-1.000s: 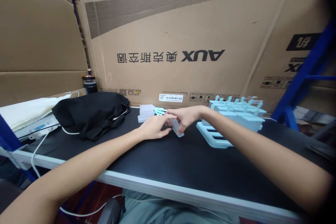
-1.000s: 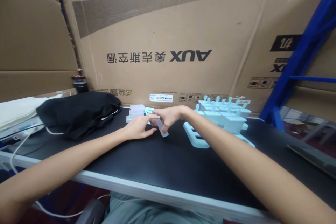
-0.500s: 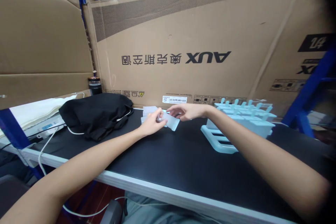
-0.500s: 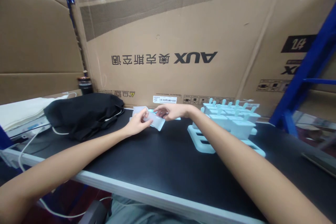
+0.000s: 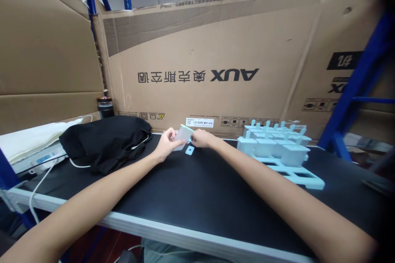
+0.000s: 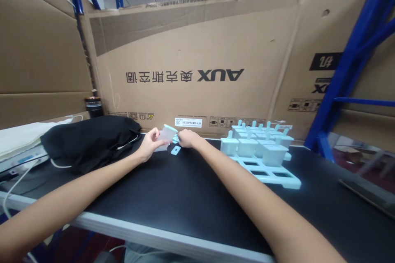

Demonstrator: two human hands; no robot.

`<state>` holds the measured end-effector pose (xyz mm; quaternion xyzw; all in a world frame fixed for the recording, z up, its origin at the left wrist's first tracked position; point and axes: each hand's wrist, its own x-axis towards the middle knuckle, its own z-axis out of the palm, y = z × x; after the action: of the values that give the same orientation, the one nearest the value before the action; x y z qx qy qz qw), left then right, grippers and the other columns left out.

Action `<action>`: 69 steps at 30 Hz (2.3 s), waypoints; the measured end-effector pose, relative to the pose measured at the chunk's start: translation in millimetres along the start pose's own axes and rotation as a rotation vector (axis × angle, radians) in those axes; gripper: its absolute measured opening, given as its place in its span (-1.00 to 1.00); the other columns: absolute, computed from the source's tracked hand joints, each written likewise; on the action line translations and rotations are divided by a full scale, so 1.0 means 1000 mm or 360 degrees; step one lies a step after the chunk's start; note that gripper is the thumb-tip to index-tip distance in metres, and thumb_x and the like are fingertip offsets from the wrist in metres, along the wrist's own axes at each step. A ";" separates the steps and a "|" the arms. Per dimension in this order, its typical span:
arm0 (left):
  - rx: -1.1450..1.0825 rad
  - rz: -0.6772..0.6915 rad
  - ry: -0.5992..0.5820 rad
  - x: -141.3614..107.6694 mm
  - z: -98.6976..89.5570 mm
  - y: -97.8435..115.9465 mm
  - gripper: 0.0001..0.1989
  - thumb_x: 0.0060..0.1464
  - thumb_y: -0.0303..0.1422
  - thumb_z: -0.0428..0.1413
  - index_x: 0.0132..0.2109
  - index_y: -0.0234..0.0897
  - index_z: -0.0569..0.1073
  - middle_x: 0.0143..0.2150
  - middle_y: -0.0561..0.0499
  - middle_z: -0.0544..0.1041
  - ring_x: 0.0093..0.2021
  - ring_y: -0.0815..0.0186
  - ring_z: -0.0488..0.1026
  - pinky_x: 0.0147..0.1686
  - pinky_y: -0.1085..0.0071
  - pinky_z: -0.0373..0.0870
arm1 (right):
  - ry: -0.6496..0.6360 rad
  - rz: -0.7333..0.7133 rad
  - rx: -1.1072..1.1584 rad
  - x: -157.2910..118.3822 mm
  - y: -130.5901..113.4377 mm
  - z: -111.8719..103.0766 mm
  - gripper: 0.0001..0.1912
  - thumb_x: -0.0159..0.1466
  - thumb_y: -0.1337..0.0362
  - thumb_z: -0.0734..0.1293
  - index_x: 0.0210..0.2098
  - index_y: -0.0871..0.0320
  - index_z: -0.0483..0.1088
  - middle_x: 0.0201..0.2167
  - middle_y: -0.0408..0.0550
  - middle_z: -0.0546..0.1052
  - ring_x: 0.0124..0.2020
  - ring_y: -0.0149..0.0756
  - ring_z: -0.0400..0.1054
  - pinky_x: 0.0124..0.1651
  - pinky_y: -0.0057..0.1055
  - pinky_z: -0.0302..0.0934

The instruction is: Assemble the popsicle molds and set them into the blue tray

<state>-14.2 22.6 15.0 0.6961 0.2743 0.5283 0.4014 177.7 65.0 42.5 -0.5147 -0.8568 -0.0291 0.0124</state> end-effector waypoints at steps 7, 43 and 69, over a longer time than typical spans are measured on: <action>-0.0226 0.0012 -0.0144 -0.002 0.002 0.003 -0.59 -0.17 -0.44 0.20 -0.21 -0.22 0.15 -0.21 0.05 0.44 -0.20 0.25 0.52 -0.19 0.28 0.43 | 0.0043 0.0147 -0.0217 0.001 -0.002 0.000 -0.60 0.01 0.36 0.31 -0.12 0.22 0.37 -0.19 0.25 0.46 -0.22 -0.01 0.40 -0.32 -0.28 0.23; -0.0004 -0.0077 -0.1076 -0.013 0.006 0.019 -0.78 -0.08 -0.46 0.07 -0.21 -0.37 0.44 -0.21 -0.13 0.55 -0.17 0.23 0.48 -0.16 0.32 0.37 | -0.0095 0.0146 -0.0190 0.042 -0.009 -0.002 -0.68 0.08 0.32 0.29 -0.16 0.22 0.47 -0.16 0.12 0.51 -0.18 -0.20 0.39 -0.22 -0.43 0.19; 0.1062 0.0530 -0.0592 -0.018 0.006 0.015 -0.63 0.06 -0.22 0.03 0.01 -0.20 0.30 -0.39 0.09 0.38 -0.45 0.35 0.31 -0.34 0.42 0.25 | 0.0623 0.0155 0.1019 -0.099 -0.018 -0.014 -0.68 0.20 0.20 0.24 -0.09 0.18 0.37 -0.41 -0.06 0.47 -0.43 -0.35 0.34 -0.29 -0.39 0.24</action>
<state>-14.5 -1.4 18.4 0.9064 0.2371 0.3333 0.1055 208.5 -31.5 51.0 -0.5095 -0.7785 0.1431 0.3374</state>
